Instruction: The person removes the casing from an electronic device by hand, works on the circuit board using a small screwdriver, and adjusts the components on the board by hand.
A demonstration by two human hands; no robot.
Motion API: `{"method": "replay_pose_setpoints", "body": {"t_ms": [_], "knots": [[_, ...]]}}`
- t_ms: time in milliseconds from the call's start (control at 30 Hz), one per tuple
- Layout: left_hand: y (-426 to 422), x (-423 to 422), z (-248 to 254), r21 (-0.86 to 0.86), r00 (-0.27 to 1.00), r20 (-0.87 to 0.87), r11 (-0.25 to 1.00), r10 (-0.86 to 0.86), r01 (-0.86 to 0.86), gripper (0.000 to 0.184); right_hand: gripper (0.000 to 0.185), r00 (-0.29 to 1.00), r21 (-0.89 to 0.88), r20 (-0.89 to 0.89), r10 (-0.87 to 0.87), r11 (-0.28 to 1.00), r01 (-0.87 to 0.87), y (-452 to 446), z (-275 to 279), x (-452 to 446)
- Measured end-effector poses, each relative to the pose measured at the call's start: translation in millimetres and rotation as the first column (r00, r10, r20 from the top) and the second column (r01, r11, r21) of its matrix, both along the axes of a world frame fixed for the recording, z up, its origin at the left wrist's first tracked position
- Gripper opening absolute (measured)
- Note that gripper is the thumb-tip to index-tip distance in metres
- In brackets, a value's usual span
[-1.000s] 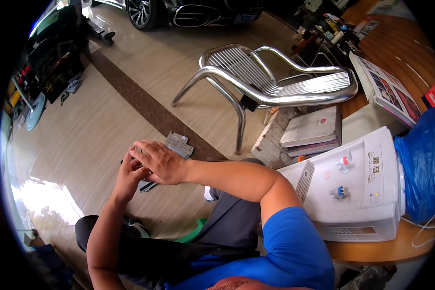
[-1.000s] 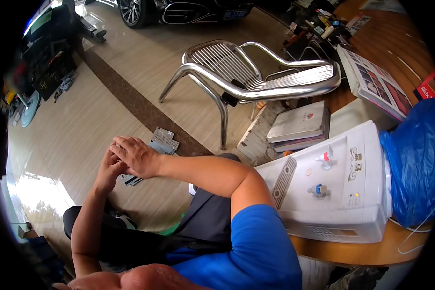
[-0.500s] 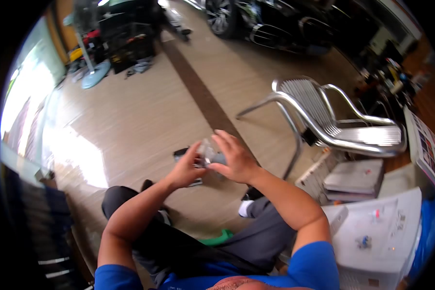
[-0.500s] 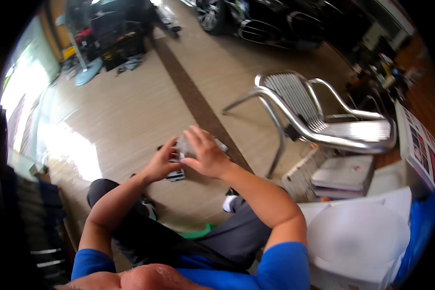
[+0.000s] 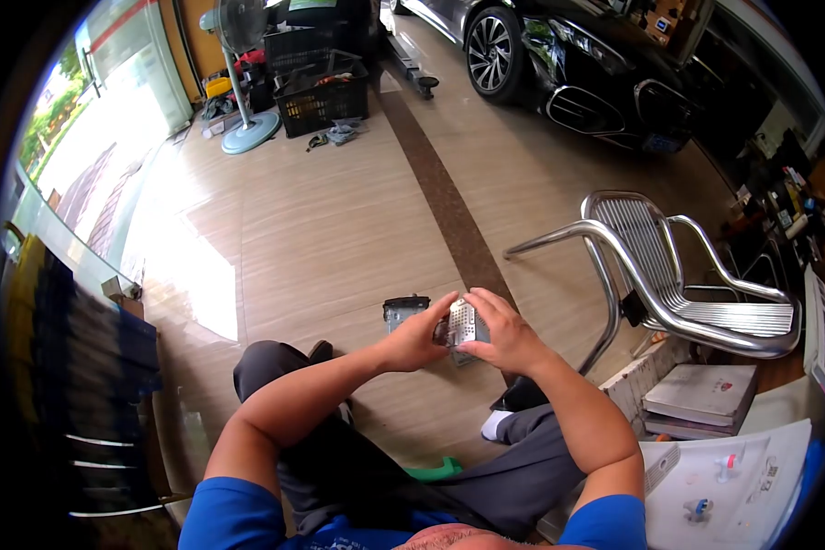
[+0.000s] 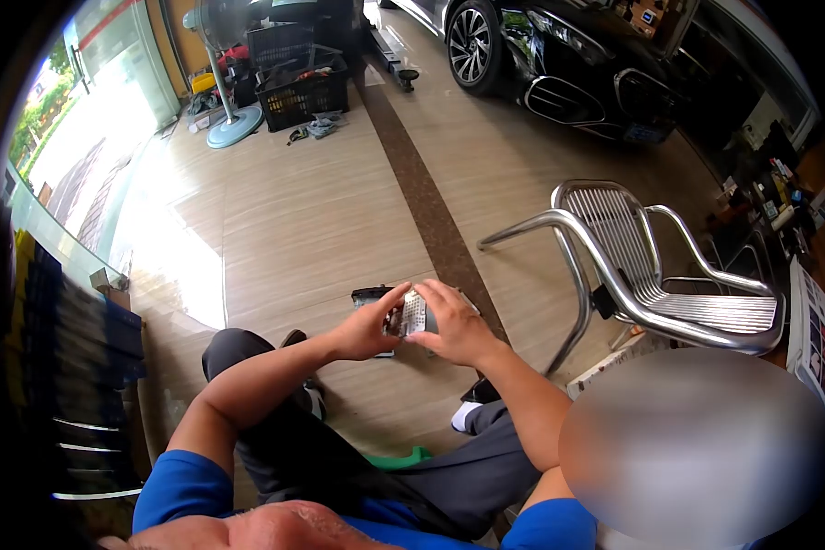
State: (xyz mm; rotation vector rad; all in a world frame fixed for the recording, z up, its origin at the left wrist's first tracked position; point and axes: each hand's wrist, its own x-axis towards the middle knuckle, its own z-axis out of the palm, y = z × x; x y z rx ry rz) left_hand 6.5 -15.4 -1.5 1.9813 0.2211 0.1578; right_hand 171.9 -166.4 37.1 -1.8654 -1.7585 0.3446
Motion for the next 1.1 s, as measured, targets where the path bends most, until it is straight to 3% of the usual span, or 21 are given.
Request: {"method": "replay_pose_setpoints", "body": {"t_ms": [400, 800, 1000, 1100], "knots": [[-2.4, 1.2, 6.3, 0.071, 0.999, -0.013, 0.997, -0.038, 0.039, 0.094, 0.085, 0.998, -0.085, 0.052, 0.033, 0.996, -0.028, -1.5, 1.3, 1.3], [1.6, 4.0, -13.2, 0.128, 0.999, -0.018, 0.991, 0.041, -0.038, 0.094, 0.082, 0.997, -0.014, 0.079, -0.012, 1.000, 0.014, -1.8, 10.6, -3.3], [3.7, 7.0, -25.7, 0.251, 0.986, 0.146, 0.961, 0.081, -0.116, 0.085, 0.080, 0.994, -0.010, 0.110, -0.025, 1.000, 0.026, -0.2, -4.3, 3.2], [0.5, 6.6, -9.4, 0.273, 0.994, 0.076, 0.957, 0.082, -0.100, 0.082, 0.078, 0.991, -0.066, 0.130, -0.038, 0.997, 0.047, 0.1, -6.3, -0.9]]}}
